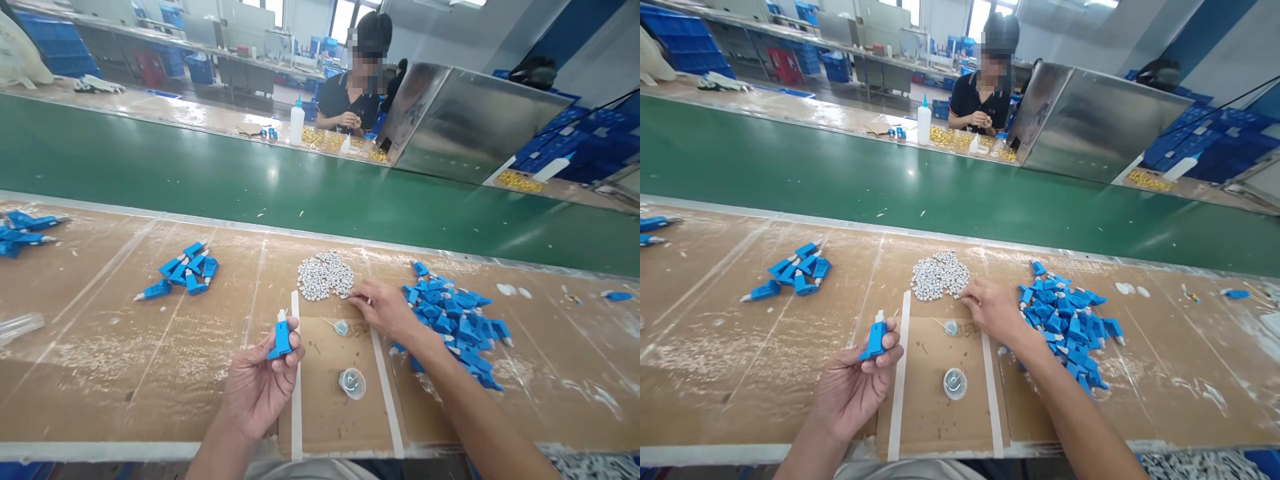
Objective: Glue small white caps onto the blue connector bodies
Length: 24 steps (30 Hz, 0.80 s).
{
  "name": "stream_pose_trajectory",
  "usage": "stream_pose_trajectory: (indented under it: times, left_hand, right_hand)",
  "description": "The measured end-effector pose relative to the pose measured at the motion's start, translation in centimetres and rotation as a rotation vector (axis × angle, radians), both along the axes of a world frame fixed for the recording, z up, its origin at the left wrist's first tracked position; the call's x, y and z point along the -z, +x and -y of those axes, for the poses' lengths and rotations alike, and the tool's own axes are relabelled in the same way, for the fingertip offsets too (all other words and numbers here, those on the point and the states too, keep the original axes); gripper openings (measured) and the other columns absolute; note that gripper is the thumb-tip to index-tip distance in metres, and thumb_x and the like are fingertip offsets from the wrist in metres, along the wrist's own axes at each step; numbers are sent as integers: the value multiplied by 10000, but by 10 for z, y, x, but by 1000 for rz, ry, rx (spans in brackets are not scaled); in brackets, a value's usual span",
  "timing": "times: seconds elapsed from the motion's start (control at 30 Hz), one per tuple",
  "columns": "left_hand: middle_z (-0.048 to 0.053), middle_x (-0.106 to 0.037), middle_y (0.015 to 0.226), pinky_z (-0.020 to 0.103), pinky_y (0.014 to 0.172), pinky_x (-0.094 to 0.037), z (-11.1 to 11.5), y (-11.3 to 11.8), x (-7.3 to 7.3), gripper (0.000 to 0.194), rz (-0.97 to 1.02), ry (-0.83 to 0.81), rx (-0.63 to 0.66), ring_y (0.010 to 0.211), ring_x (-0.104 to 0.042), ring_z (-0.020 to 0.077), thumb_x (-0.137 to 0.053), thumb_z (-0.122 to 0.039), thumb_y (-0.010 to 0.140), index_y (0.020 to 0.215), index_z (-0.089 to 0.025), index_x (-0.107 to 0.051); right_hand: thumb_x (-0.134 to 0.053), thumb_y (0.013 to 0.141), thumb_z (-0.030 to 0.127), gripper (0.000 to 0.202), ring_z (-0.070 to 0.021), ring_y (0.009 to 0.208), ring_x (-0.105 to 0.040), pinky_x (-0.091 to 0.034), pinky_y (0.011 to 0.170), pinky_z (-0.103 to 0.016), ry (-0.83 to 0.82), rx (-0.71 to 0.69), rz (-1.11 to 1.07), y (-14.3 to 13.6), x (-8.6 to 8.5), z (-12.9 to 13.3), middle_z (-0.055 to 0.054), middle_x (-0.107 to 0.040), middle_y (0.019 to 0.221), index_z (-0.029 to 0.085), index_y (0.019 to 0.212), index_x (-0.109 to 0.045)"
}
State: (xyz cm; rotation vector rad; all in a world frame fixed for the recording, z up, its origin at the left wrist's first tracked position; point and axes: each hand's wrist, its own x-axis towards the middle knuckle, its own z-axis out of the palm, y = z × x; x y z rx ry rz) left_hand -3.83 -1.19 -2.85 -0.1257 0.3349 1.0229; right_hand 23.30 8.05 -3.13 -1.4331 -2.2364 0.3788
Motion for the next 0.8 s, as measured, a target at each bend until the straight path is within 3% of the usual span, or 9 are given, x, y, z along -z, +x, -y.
stream_pose_trajectory:
  times: [0.3,0.53,0.8]
  left_hand:
    - [134,-706,860,122,552,-563,-1,5,1,234,-143,-70,81,665,-684,134,-677,-92,821,1045,-27,-694]
    - [134,-720,833,139,552,-566,-2,7,2,189,-209,-99,65,652,-702,146,-629,-104,871,1025,-34,-713]
    - [146,-733,859,146,561,-566,-1,7,7,202,-191,-74,52,661,-707,149,-640,-127,880,1036,-30,-725]
  right_hand:
    - [-572,956,223,143,-187,721,-596,-404,645,-301,17,-28,148,-12,10,-4,-47,-653,868,194,878,-688]
    - [-526,975,181,168,-185,802,-607,-374,659,-290,26,-80,288,-23,0,-15,-52,-654,936,191,971,-693]
    - [-496,966,154,213,-185,734,-588,-262,560,-309,-47,-183,520,-39,-13,-27,-72,-645,895,167,907,-701]
